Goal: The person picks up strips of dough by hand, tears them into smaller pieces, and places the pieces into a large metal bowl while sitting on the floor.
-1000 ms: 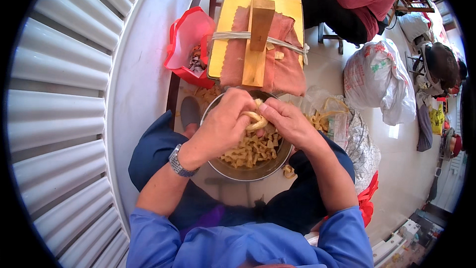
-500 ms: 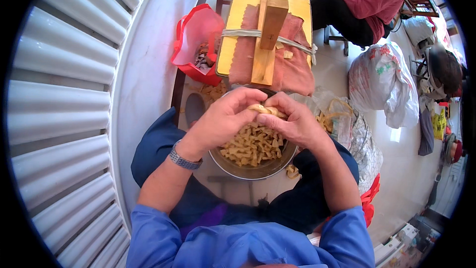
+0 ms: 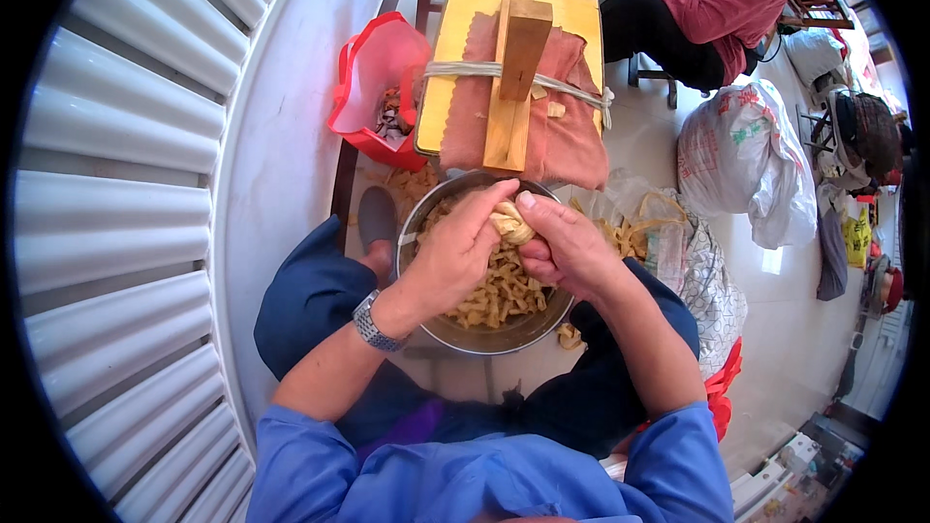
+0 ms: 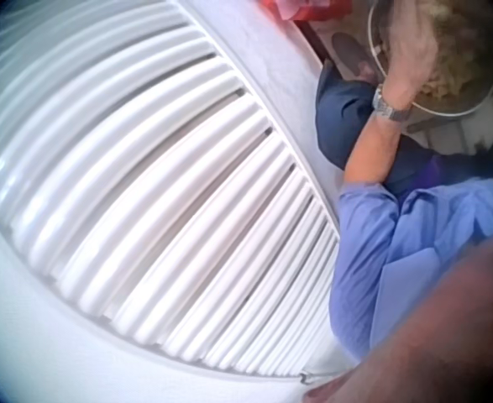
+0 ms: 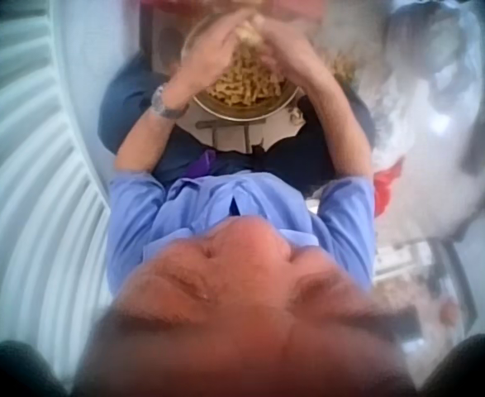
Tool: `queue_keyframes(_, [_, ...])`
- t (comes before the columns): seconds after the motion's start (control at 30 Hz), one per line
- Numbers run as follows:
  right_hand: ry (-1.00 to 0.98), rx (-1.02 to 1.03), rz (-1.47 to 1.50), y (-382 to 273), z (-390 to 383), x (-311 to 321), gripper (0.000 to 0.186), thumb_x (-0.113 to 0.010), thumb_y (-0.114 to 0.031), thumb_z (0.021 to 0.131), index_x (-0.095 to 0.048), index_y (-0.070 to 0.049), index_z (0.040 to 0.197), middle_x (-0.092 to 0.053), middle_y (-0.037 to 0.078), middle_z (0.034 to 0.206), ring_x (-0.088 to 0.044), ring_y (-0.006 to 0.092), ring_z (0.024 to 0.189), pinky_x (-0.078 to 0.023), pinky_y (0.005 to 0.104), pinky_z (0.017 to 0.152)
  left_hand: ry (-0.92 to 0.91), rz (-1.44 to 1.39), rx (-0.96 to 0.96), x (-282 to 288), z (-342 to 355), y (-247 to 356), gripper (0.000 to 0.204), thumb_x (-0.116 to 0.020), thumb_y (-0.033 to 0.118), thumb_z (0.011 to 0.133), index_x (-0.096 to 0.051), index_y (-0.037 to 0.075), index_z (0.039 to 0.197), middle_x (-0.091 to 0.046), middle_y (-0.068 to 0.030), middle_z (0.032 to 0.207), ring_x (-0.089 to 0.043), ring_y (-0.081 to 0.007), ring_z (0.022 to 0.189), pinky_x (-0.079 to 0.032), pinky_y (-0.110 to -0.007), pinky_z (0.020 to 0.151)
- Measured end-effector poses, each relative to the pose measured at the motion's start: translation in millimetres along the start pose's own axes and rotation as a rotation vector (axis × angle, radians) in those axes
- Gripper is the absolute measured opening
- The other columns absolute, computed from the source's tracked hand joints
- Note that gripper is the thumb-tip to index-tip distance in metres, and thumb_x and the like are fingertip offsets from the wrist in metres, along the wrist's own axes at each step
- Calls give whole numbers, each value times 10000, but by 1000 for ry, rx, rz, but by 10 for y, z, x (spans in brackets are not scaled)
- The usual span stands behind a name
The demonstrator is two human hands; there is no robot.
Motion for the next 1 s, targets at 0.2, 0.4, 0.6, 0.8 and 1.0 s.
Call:
queue_keyframes(0.2, [-107, 80, -37, 159, 28, -88, 355, -414, -443, 1070, -507, -150, 1250, -461, -55, 777, -401, 47, 625, -337, 199, 543, 11, -105, 88, -90, -60, -33, 437, -429, 172, 1051, -444, -39, 1434, -539, -188, 1390, -529, -265, 1289, -390, -348, 1090])
queue_keyframes(0.4, [51, -80, -61, 185, -5, -40, 370, -433, -502, 1054, -506, -168, 1194, -440, -38, 767, -356, 45, 587, -297, 192, 513, 41, 762, -161, 271, 2, -114, 361, -414, 246, 1078, -608, -12, 1239, -685, -186, 1137, -649, -320, 1087, -493, -393, 931])
queue_keyframes(0.6, [1, 18, -189, -30, -160, 80, 313, -467, -461, 1055, -537, -164, 989, -396, -87, 749, -308, 3, 571, -266, 172, 500, 235, 212, 132, 657, 38, 92, 236, -533, 203, 1003, -648, 6, 940, -594, -106, 730, -593, -257, 674, -488, -365, 635])
queue_keyframes(0.8, [6, 94, -315, 46, -40, 54, 349, -464, -425, 1060, -487, -105, 923, -434, -50, 776, -422, 54, 660, -368, 229, 573, -72, 204, -63, 169, -45, 270, 257, -659, 277, 949, -626, 27, 900, -614, -157, 807, -609, -331, 766, -478, -410, 679])
queue_keyframes(1.0, [22, 61, -438, 84, -57, -72, 413, -435, -484, 1053, -530, -85, 1006, -479, -11, 830, -436, 83, 703, -410, 250, 611, 49, 207, 20, 112, -98, 256, 310, -607, 277, 994, -572, 19, 827, -591, -148, 727, -586, -293, 669, -457, -382, 610])
Point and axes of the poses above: each hand's wrist, its own z-axis towards the middle knuckle, its own x-axis out of the back of the hand, y = z × x, the point moved 1 cm from there along z, towards the middle knuckle
